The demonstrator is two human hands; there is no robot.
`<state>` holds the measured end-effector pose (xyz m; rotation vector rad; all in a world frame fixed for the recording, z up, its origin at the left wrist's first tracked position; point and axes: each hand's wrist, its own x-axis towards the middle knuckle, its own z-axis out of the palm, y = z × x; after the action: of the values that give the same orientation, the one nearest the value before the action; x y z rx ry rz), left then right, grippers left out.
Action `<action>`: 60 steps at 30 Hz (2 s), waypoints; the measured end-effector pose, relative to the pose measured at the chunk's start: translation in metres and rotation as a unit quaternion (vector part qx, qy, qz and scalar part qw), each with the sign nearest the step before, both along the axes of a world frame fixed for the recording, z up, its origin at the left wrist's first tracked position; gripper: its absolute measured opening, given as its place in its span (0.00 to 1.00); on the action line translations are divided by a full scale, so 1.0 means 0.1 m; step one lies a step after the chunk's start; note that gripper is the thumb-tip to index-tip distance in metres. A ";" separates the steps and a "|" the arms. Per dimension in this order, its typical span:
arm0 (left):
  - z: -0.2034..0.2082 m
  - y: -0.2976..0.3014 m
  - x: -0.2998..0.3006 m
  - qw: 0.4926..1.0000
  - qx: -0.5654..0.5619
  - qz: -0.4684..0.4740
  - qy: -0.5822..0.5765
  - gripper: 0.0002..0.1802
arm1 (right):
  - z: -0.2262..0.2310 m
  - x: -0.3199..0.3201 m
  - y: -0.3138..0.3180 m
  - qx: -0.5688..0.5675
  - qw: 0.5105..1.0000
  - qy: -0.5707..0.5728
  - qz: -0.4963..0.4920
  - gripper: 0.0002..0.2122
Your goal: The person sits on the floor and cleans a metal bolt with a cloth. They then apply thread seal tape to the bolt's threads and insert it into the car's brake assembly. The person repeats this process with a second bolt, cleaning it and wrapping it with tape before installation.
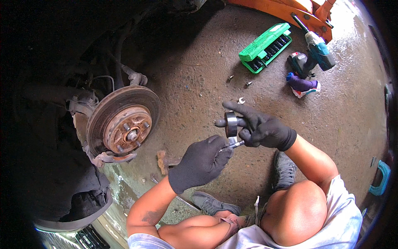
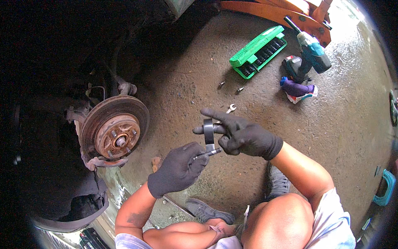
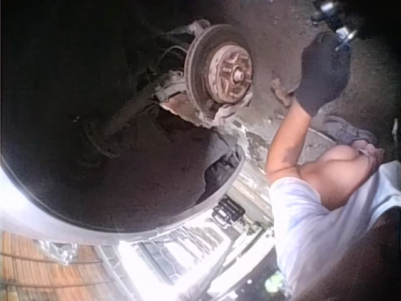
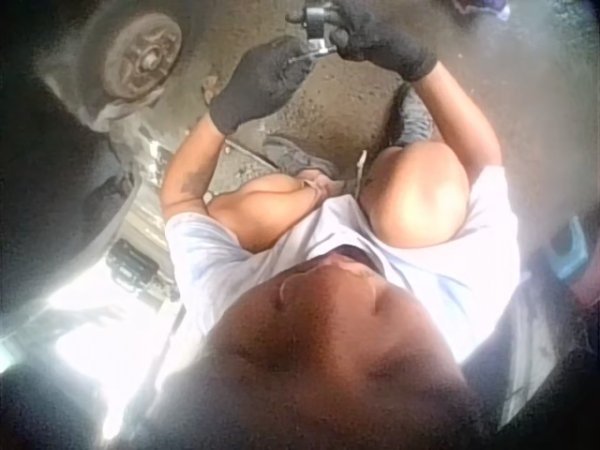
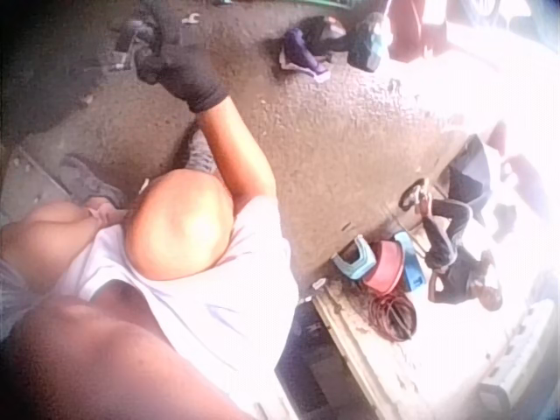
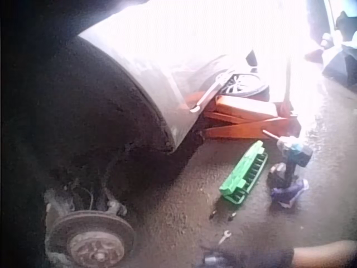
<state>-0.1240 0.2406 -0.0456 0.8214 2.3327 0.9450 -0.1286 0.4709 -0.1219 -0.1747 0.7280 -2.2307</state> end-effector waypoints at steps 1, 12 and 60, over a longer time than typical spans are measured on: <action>-0.01 0.00 -0.01 1.000 -0.020 -0.007 0.004 0.09 | 0.03 -0.01 0.03 0.033 0.999 0.034 -0.016 0.43; -0.15 -0.21 -0.09 0.974 0.033 0.133 -0.180 0.17 | 0.45 0.04 0.36 0.128 0.884 0.436 0.113 0.24; -0.19 -0.09 0.06 0.865 0.183 0.142 -0.444 0.21 | 0.44 0.21 -0.08 0.492 0.653 0.544 -0.187 0.25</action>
<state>-0.1182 0.2318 -0.0642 0.0732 1.4838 1.5171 -0.1072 0.4624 -0.0776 -0.8932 2.6957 -1.4963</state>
